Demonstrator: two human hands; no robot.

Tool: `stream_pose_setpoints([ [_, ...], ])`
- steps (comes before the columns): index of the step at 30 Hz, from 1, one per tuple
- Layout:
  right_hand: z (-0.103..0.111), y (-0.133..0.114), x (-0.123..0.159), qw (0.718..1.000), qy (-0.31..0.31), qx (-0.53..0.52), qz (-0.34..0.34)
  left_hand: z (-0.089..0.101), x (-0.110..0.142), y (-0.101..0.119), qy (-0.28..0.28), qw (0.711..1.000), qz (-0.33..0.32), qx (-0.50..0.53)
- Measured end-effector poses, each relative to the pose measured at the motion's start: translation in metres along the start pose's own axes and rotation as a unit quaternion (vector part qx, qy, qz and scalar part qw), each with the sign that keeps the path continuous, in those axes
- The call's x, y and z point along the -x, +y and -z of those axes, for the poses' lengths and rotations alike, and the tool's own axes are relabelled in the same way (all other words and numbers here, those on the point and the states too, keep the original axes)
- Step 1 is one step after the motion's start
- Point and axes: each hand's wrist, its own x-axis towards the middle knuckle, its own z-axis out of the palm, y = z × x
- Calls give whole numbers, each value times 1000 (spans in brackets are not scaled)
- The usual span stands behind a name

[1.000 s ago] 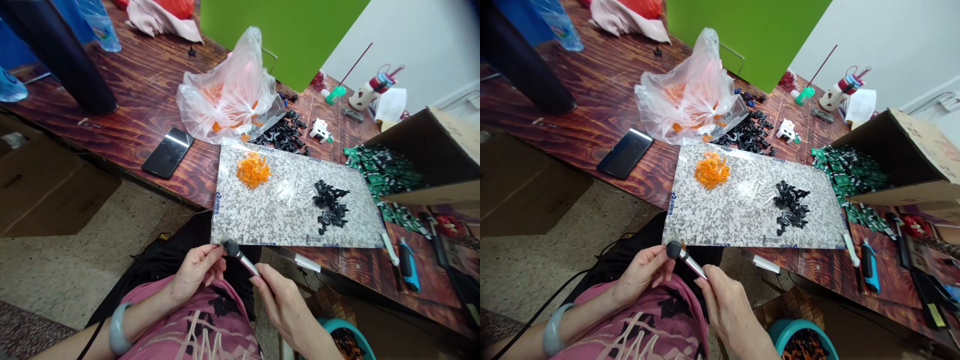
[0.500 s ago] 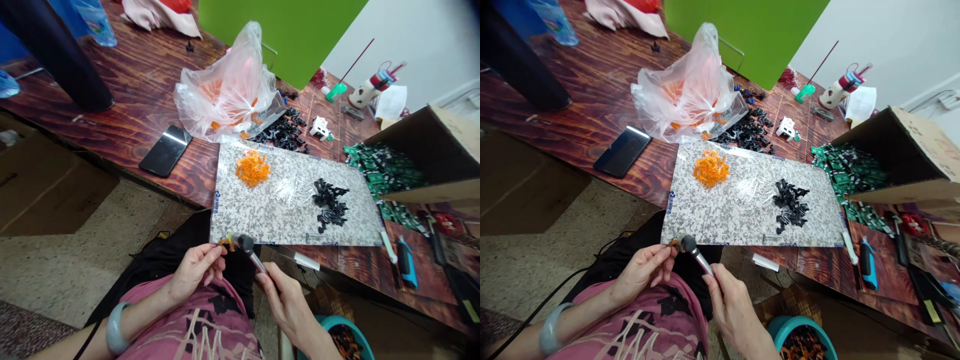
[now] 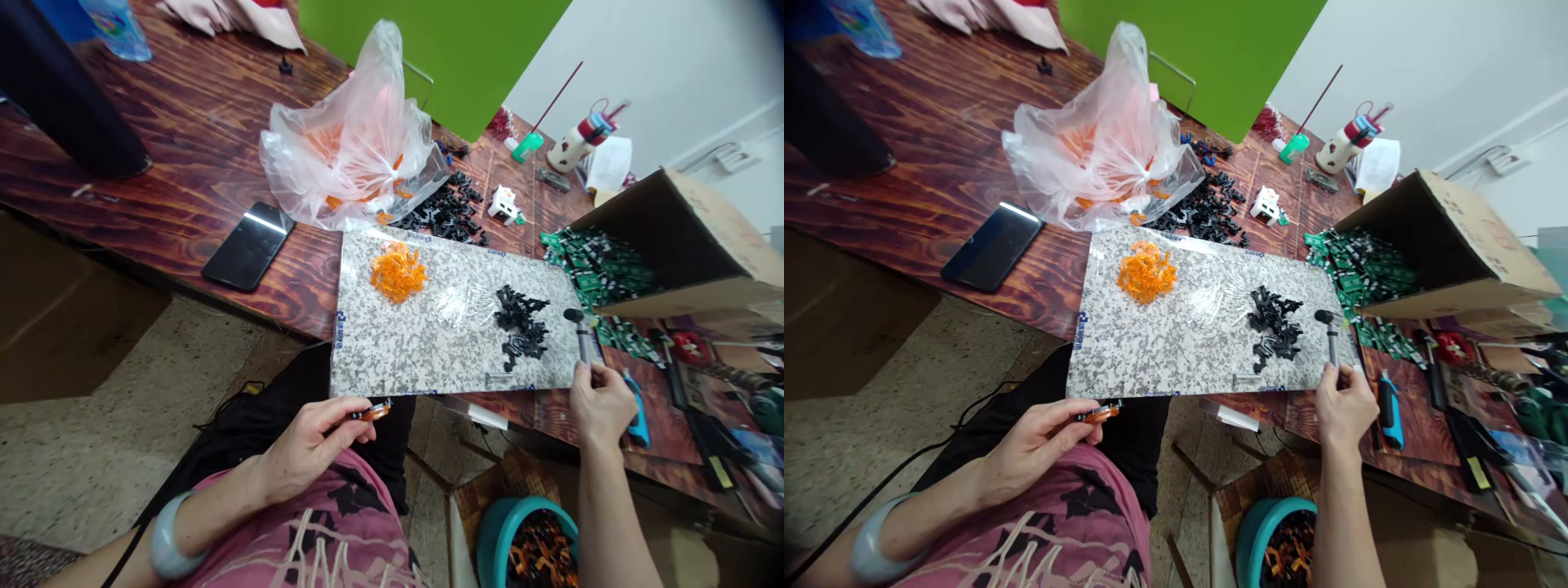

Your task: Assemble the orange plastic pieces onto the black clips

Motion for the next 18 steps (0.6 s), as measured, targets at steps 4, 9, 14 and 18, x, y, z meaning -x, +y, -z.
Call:
stream_pose_setpoints([
  [4,-19,19,-36,998,9,40,-52,1,-9,-2,12,994,-95,-43],
  [9,-20,20,-45,998,11,19,-54,-1,-15,-1,23,989,-130,-63],
  [14,8,-20,-2,994,-28,-88,53,-2,-21,2,-2,990,-115,-77],
  [18,49,-77,85,879,-272,-321,227,-8,-27,5,-56,988,-113,-88],
])
